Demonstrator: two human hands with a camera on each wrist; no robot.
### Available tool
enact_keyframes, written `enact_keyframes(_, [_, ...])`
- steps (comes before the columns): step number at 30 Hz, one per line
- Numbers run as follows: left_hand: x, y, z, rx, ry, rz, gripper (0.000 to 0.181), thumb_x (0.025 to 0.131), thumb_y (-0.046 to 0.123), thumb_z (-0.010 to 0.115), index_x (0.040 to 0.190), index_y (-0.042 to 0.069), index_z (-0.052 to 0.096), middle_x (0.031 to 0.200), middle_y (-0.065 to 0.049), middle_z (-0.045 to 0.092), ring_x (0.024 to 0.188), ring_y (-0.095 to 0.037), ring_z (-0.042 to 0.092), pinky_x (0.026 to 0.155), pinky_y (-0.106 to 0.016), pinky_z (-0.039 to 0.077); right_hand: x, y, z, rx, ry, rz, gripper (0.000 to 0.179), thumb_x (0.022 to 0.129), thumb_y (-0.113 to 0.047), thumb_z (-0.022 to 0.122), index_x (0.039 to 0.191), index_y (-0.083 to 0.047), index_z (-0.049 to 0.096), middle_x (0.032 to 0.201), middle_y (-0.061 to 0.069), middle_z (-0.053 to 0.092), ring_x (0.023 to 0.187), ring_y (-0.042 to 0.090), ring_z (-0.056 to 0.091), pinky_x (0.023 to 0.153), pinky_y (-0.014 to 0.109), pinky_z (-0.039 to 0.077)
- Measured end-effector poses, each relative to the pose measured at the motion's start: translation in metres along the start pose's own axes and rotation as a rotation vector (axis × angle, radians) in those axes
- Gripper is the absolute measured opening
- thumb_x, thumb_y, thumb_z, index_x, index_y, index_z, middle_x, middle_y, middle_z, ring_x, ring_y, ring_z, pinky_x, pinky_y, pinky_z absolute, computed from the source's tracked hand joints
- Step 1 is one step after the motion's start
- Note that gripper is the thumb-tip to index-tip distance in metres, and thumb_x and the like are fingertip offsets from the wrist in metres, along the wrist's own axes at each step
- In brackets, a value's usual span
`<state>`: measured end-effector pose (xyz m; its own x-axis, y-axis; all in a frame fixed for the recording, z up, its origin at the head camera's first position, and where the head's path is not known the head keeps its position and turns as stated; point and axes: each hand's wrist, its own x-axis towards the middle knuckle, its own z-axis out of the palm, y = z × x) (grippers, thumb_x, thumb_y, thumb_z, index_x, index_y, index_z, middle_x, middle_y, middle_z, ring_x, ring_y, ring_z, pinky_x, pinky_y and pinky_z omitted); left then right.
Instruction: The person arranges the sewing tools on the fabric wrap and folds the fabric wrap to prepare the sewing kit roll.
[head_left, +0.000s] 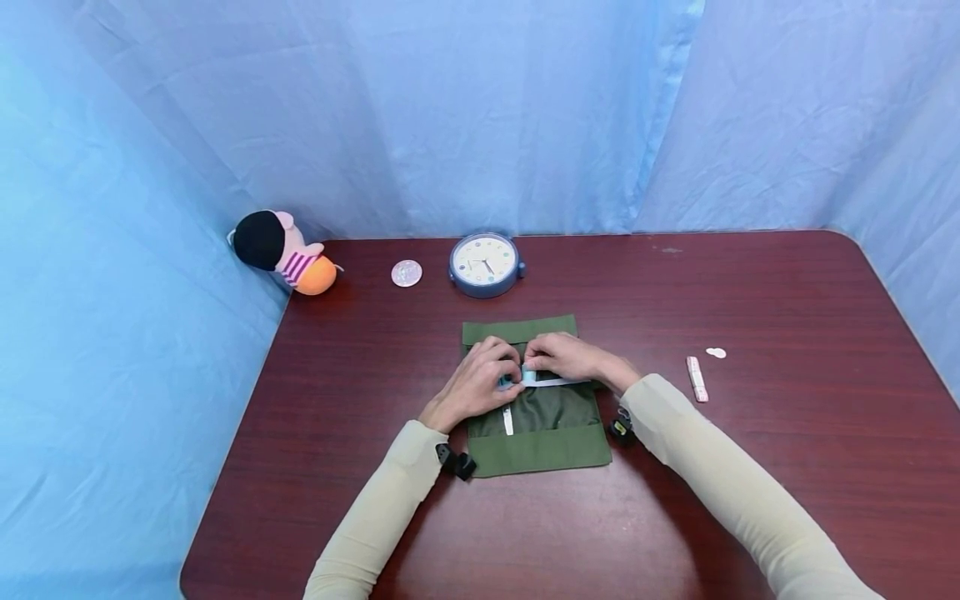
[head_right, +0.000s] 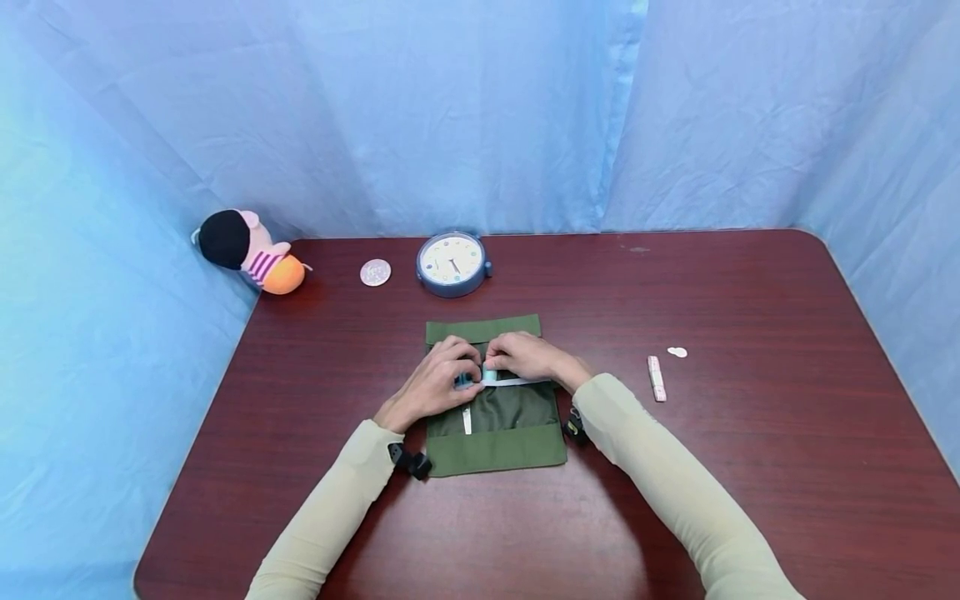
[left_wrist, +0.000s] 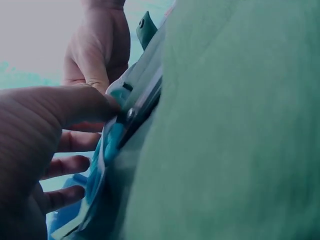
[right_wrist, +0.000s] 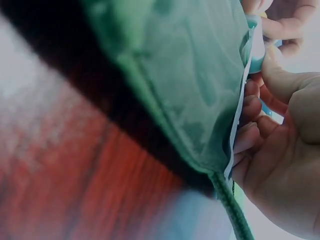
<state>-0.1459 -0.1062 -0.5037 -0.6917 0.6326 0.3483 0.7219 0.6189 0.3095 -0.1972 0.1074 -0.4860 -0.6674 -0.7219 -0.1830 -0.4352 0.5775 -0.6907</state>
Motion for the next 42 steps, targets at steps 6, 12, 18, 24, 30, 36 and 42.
enact_keyframes(6, [-0.005,-0.002,-0.01,-0.037,-0.063,-0.078,0.026,0.083,0.03,0.082,0.098,0.011,0.073,0.115,-0.005,0.068,0.11,-0.024,0.058,0.091,-0.04,0.047,0.001,0.001,0.0,-0.027,0.006,0.01,0.016,0.101,-0.019,0.058,0.092,-0.012,0.069,0.09,0.004,0.064,0.075,0.012,0.05,0.073,0.027,0.04])
enact_keyframes(12, [-0.008,-0.004,-0.012,-0.069,-0.158,-0.149,0.037,0.083,0.036,0.082,0.11,0.012,0.072,0.124,-0.007,0.065,0.12,-0.025,0.056,0.1,-0.044,0.046,0.001,0.0,0.0,-0.054,-0.011,0.02,0.017,0.102,-0.02,0.057,0.093,-0.013,0.07,0.09,0.004,0.064,0.074,0.012,0.05,0.072,0.027,0.04])
enact_keyframes(18, [-0.01,-0.006,-0.012,-0.102,-0.177,-0.158,0.038,0.08,0.036,0.084,0.108,0.012,0.073,0.129,-0.008,0.064,0.124,-0.027,0.055,0.105,-0.046,0.044,0.002,-0.001,0.0,-0.07,-0.016,0.039,0.018,0.102,-0.022,0.057,0.094,-0.013,0.07,0.091,0.005,0.064,0.074,0.012,0.05,0.072,0.028,0.041])
enact_keyframes(24, [-0.011,-0.007,-0.012,-0.104,-0.184,-0.161,0.038,0.081,0.038,0.083,0.107,0.013,0.073,0.131,-0.007,0.063,0.125,-0.026,0.054,0.105,-0.046,0.044,0.003,-0.003,0.002,-0.154,-0.044,0.031,0.022,0.103,-0.026,0.055,0.098,-0.012,0.07,0.092,0.005,0.063,0.075,0.013,0.051,0.073,0.029,0.041])
enact_keyframes(30, [-0.011,-0.007,-0.01,-0.127,-0.195,-0.176,0.037,0.082,0.038,0.082,0.109,0.013,0.073,0.134,-0.008,0.061,0.128,-0.027,0.053,0.106,-0.048,0.043,0.002,-0.005,0.003,-0.178,-0.057,0.058,0.024,0.104,-0.029,0.053,0.102,-0.012,0.069,0.095,0.005,0.063,0.077,0.014,0.052,0.074,0.03,0.042])
enact_keyframes(36, [-0.012,-0.007,-0.01,-0.175,-0.201,-0.198,0.036,0.083,0.036,0.081,0.11,0.013,0.072,0.136,-0.009,0.06,0.13,-0.028,0.051,0.106,-0.049,0.041,-0.003,0.003,0.001,-0.043,-0.025,-0.003,0.019,0.103,-0.023,0.055,0.102,-0.012,0.07,0.096,0.005,0.065,0.081,0.012,0.053,0.077,0.03,0.042])
enact_keyframes(42, [-0.013,-0.006,-0.009,-0.192,-0.189,-0.209,0.034,0.083,0.034,0.082,0.109,0.013,0.073,0.135,-0.009,0.06,0.13,-0.028,0.05,0.104,-0.05,0.04,-0.006,0.005,-0.003,0.007,-0.034,-0.059,0.011,0.1,-0.018,0.059,0.094,-0.013,0.067,0.093,0.003,0.063,0.082,0.012,0.051,0.078,0.029,0.041])
